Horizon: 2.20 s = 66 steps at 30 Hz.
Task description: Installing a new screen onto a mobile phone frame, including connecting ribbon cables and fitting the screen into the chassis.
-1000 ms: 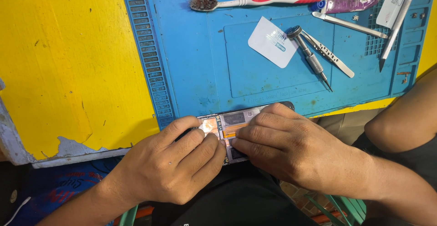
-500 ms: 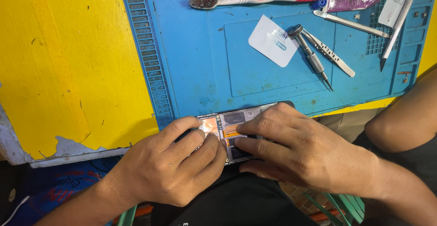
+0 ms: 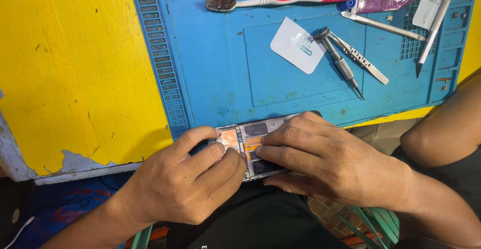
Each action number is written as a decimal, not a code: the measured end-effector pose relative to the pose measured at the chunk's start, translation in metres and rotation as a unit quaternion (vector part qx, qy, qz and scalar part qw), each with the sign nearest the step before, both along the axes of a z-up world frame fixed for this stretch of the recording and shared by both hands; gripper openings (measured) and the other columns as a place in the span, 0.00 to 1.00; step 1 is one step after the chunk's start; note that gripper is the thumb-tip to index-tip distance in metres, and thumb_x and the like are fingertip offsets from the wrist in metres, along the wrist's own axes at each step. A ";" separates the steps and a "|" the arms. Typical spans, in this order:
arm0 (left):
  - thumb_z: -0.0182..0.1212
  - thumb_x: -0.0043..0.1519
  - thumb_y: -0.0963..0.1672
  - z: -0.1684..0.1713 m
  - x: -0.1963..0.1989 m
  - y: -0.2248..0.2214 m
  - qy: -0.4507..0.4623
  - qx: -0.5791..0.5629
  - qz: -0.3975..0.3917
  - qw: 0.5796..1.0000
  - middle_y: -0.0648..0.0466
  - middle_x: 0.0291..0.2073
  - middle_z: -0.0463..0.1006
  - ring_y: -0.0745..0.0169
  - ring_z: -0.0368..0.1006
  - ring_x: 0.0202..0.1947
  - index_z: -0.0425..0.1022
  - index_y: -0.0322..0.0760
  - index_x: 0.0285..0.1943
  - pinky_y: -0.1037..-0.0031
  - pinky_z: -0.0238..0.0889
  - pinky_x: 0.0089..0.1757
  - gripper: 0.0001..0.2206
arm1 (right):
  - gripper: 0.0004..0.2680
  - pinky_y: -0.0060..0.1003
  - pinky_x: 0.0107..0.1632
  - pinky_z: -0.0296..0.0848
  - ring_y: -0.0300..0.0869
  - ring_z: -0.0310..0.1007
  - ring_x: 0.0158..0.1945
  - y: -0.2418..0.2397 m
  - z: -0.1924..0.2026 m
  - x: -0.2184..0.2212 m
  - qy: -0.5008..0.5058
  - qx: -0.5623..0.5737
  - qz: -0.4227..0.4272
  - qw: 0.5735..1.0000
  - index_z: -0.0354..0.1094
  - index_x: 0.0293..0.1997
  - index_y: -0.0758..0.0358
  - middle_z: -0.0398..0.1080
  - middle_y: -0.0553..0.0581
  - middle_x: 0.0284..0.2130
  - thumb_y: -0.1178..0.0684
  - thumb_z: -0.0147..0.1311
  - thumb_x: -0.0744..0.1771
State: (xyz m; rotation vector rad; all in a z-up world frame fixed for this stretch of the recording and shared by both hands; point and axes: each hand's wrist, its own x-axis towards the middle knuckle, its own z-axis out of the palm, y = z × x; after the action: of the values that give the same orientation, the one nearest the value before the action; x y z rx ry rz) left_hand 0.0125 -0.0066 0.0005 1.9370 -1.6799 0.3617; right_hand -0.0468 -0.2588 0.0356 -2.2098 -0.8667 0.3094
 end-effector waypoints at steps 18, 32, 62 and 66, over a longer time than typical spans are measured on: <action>0.54 0.69 0.38 0.009 -0.001 0.004 -0.066 -0.033 0.006 0.997 0.52 0.36 0.76 0.60 0.73 0.35 0.80 0.32 0.43 0.67 0.74 0.44 0.08 | 0.11 0.43 0.49 0.75 0.50 0.75 0.42 -0.002 0.003 0.020 0.000 0.063 -0.053 0.997 0.70 0.49 0.69 0.74 0.60 0.41 0.51 0.59 0.67; 0.43 0.70 0.39 0.067 0.035 -0.002 -0.239 -0.073 -0.066 0.966 0.53 0.42 0.79 0.60 0.77 0.38 0.80 0.29 0.43 0.73 0.69 0.52 0.15 | 0.11 0.30 0.52 0.78 0.38 0.78 0.48 -0.004 -0.001 0.100 0.520 0.228 0.090 0.818 0.69 0.53 0.70 0.78 0.56 0.43 0.58 0.60 0.67; 0.70 0.57 0.38 0.016 0.091 -0.067 0.649 -0.322 0.080 0.684 0.42 0.48 0.81 0.57 0.74 0.52 0.84 0.24 0.44 0.64 0.70 0.54 0.09 | 0.07 0.30 0.36 0.73 0.38 0.72 0.31 0.003 -0.037 0.123 0.046 0.513 -0.289 0.807 0.70 0.37 0.72 0.70 0.60 0.26 0.64 0.65 0.62; 0.71 0.56 0.38 0.013 0.091 -0.067 0.641 -0.328 0.096 0.688 0.42 0.47 0.82 0.57 0.74 0.52 0.84 0.23 0.43 0.64 0.70 0.54 0.09 | 0.07 0.31 0.36 0.74 0.39 0.72 0.31 0.005 -0.041 0.123 0.075 0.531 -0.286 0.794 0.70 0.38 0.72 0.70 0.61 0.26 0.64 0.65 0.62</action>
State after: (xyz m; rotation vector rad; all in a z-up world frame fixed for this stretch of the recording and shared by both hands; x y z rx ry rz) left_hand 0.1036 -0.0735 0.0132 1.1782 -0.3031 -0.2948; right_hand 0.0757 -0.2534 -0.0056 -1.2321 -0.1244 -0.2648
